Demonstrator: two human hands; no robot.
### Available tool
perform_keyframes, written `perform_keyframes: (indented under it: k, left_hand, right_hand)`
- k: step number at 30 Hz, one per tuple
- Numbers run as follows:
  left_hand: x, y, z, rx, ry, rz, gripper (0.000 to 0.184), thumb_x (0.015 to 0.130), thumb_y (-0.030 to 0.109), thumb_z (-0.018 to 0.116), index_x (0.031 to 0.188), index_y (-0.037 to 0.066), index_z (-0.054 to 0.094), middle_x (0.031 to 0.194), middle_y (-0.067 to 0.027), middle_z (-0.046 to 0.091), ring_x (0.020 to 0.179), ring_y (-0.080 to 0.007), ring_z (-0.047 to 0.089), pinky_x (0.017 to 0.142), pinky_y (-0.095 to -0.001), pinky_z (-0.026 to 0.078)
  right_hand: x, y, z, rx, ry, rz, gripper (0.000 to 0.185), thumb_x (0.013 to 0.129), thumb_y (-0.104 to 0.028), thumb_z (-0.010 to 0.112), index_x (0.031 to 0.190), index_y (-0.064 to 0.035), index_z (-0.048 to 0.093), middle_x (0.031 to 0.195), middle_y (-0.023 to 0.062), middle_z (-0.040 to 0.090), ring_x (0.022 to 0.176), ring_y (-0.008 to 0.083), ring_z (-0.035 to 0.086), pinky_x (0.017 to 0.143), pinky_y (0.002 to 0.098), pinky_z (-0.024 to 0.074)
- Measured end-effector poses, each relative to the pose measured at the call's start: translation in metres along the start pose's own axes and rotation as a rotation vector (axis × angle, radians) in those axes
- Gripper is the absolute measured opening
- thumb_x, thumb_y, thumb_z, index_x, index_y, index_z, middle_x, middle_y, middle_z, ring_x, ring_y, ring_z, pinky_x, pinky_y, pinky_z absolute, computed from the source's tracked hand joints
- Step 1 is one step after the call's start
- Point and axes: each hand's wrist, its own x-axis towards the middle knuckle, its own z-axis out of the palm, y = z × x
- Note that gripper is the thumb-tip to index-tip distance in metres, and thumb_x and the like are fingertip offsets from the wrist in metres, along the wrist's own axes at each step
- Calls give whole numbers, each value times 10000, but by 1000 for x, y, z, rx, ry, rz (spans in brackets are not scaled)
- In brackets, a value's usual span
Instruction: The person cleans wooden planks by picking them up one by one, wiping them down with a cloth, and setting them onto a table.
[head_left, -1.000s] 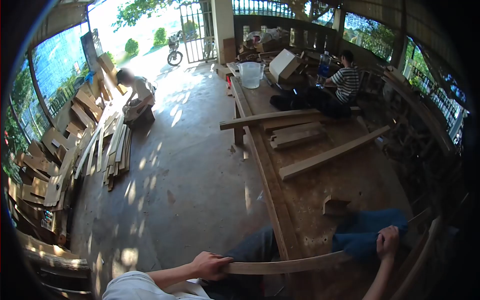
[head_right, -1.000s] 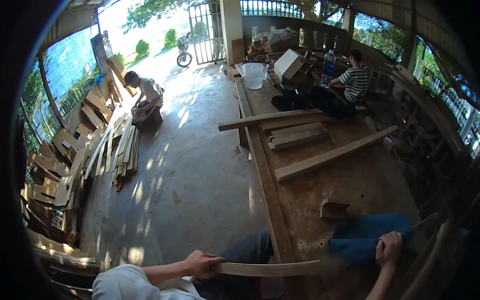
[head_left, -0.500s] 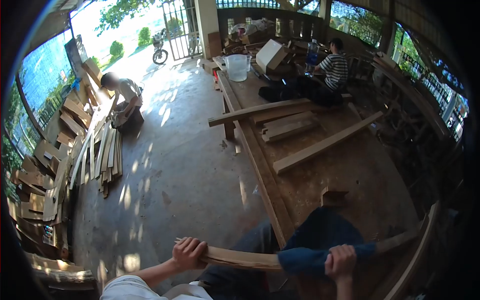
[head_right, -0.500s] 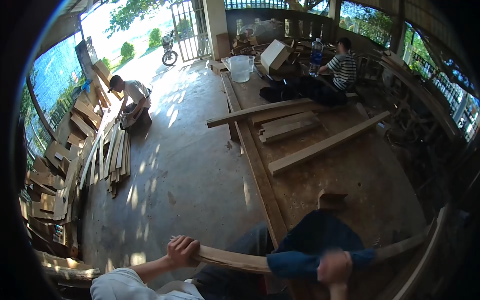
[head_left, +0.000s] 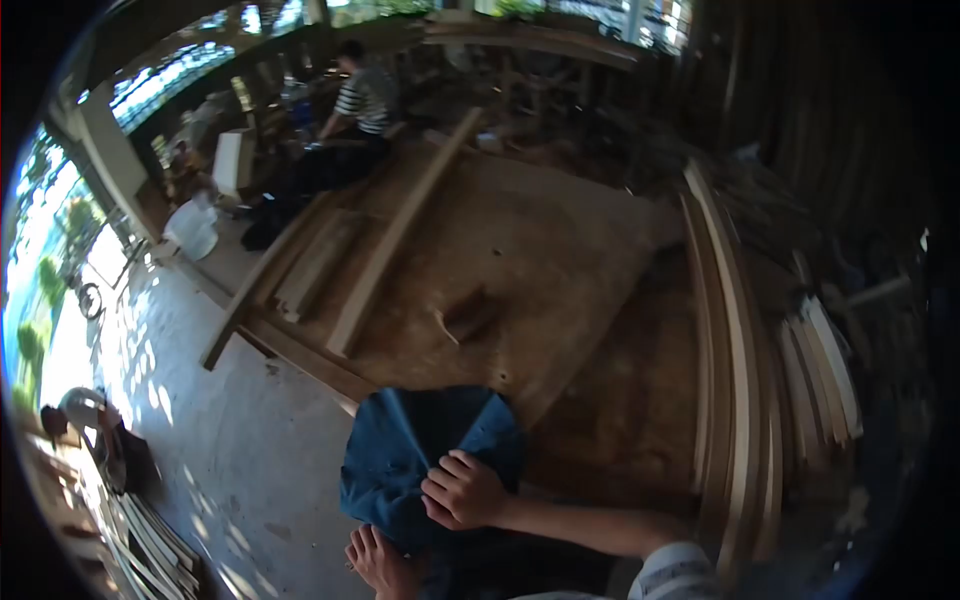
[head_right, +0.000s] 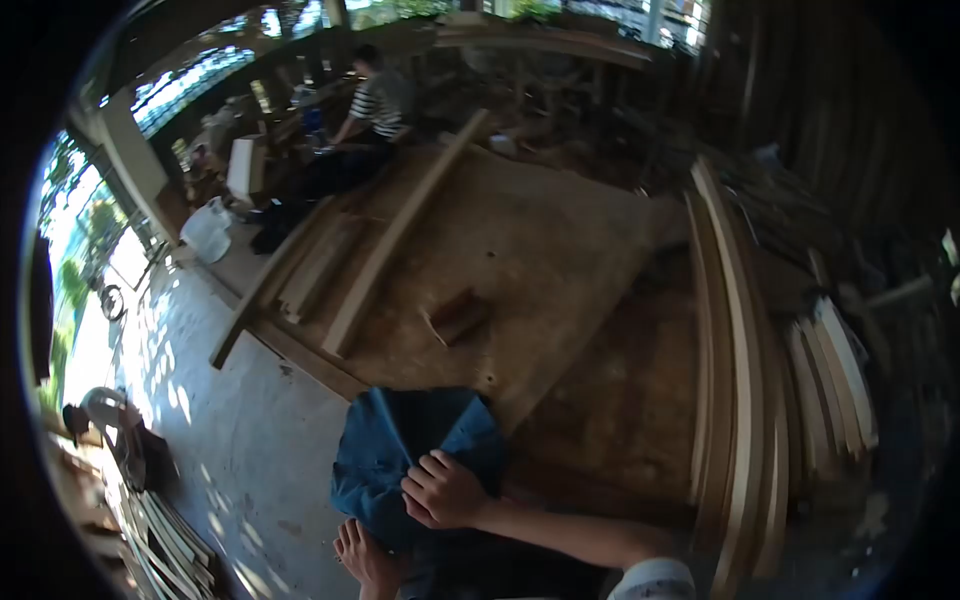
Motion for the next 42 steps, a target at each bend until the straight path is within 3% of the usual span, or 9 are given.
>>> perform_keyframes:
  k: [6, 9, 20, 23, 33, 35, 38, 39, 42]
  left_hand:
    - [5, -14, -14, -89, -230, -81, 607, 621, 450, 797, 1008, 36, 581, 820, -117, 632, 818, -354, 632, 731, -434, 492]
    - [6, -12, -35, -124, -90, 7, 340, 672, 325, 817, 812, 123, 582, 680, -124, 626, 661, -364, 633, 597, -478, 513]
    - [-21, -96, -43, -207, -88, 62, 325, 640, 265, 820, 779, 123, 563, 702, -83, 613, 614, -323, 604, 566, -430, 490]
    - [-21, -91, -48, -154, -117, 20, 352, 616, 269, 818, 805, 128, 556, 718, -78, 611, 631, -319, 608, 573, -430, 489]
    - [-13, -41, -31, -166, -75, -7, 384, 613, 324, 787, 805, 104, 538, 752, -115, 599, 713, -343, 604, 642, -467, 471]
    - [-5, -25, -36, -176, -93, -43, 348, 647, 327, 754, 818, 100, 552, 766, -117, 610, 746, -348, 611, 668, -473, 477]
    - [-3, -21, -29, -217, -66, -37, 310, 679, 333, 725, 803, 102, 560, 760, -115, 610, 748, -345, 612, 662, -467, 481]
    - [-4, -24, -24, -221, -57, -37, 310, 679, 333, 725, 803, 102, 560, 760, -115, 610, 748, -345, 612, 662, -467, 481]
    - [-9, -35, -8, -182, -44, 38, 311, 678, 337, 730, 799, 105, 562, 749, -115, 606, 724, -341, 609, 646, -467, 482]
  right_hand:
    - [-1, 62, -44, -35, 33, 69, 209, 772, -286, 690, 729, -97, 610, 774, 77, 570, 800, 267, 574, 794, 393, 452]
    - [-11, 128, -85, -109, 147, 108, 219, 767, -295, 683, 720, -87, 635, 756, 87, 580, 800, 288, 581, 793, 416, 458]
    - [-55, 279, -205, -209, 218, 170, 254, 707, -309, 713, 697, -71, 627, 752, 94, 649, 751, 321, 604, 725, 418, 450]
    - [-54, 251, -180, -210, 205, 157, 198, 681, -280, 677, 696, -87, 639, 749, 92, 655, 740, 318, 616, 724, 434, 463]
    - [-4, 4, -28, -121, -54, 217, 216, 790, -318, 675, 859, -116, 650, 881, 42, 651, 884, 251, 613, 842, 405, 442]
    - [8, -31, -20, -28, 56, 160, 328, 837, -369, 654, 776, -50, 610, 874, 146, 637, 843, 340, 599, 804, 481, 473]
    - [3, -24, -25, 97, -38, 146, 349, 850, -390, 645, 863, -45, 593, 951, 146, 601, 947, 340, 569, 880, 484, 448]
    - [-2, -3, -23, 61, -82, 105, 240, 800, -345, 712, 872, -122, 661, 900, 38, 664, 906, 236, 631, 847, 391, 454]
    - [-7, 59, -62, -44, -121, 32, 212, 816, -341, 725, 858, -140, 671, 872, 19, 675, 850, 223, 651, 804, 370, 477]
